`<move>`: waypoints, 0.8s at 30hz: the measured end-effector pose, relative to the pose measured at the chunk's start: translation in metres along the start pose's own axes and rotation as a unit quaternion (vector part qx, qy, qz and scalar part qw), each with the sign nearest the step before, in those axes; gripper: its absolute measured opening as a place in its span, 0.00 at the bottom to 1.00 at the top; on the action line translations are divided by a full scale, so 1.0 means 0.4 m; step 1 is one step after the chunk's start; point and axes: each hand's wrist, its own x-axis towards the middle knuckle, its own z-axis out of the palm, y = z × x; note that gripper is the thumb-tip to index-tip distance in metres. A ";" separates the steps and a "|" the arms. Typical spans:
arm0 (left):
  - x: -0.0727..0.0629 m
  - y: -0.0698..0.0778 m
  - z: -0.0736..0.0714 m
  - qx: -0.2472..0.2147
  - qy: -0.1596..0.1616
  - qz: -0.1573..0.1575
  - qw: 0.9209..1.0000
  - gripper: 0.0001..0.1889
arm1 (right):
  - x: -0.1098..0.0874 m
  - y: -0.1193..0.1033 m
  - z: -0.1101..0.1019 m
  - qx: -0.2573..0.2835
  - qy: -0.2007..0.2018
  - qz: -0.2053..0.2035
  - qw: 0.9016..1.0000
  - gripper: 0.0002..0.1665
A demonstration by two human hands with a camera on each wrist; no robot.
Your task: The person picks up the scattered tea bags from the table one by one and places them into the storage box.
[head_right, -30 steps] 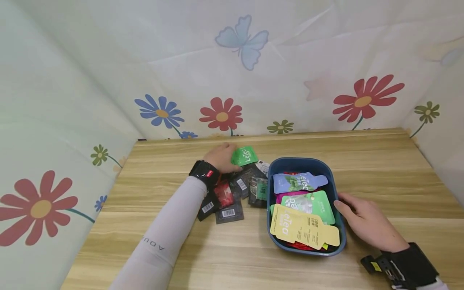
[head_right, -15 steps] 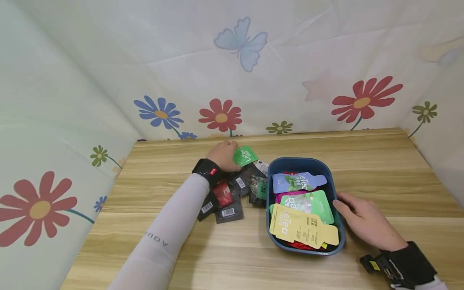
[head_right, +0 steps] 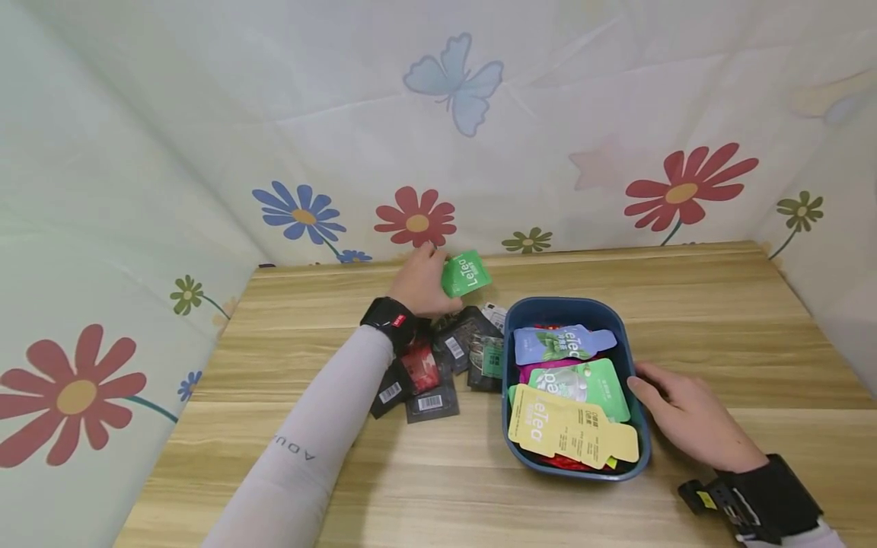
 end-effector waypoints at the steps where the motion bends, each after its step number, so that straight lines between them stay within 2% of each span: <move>1: -0.002 0.009 -0.009 -0.005 0.011 0.012 1.000 0.49 | 0.000 0.001 0.000 0.001 0.001 -0.001 1.000 0.38; 7: -0.031 0.102 -0.073 -0.013 0.035 0.100 0.994 0.45 | -0.001 0.002 0.001 -0.001 0.001 -0.001 1.000 0.37; 12: -0.054 0.190 -0.109 -0.016 0.053 0.181 0.982 0.45 | -0.003 -0.002 0.001 -0.003 0.003 -0.005 1.000 0.37; 15: -0.067 0.237 -0.129 -0.014 0.064 0.219 0.973 0.45 | -0.003 -0.002 0.001 -0.005 0.003 -0.005 1.000 0.36; 21: -0.085 0.314 -0.157 0.002 0.083 0.270 0.959 0.44 | -0.001 -0.001 0.001 -0.006 0.000 0.004 1.000 0.37; 23: -0.090 0.330 -0.157 0.009 0.079 0.276 0.958 0.46 | -0.002 -0.001 0.002 -0.005 0.003 0.001 1.000 0.36; 24: -0.095 0.337 -0.154 0.015 0.069 0.271 0.960 0.50 | -0.002 -0.001 0.003 -0.004 0.005 -0.002 1.000 0.36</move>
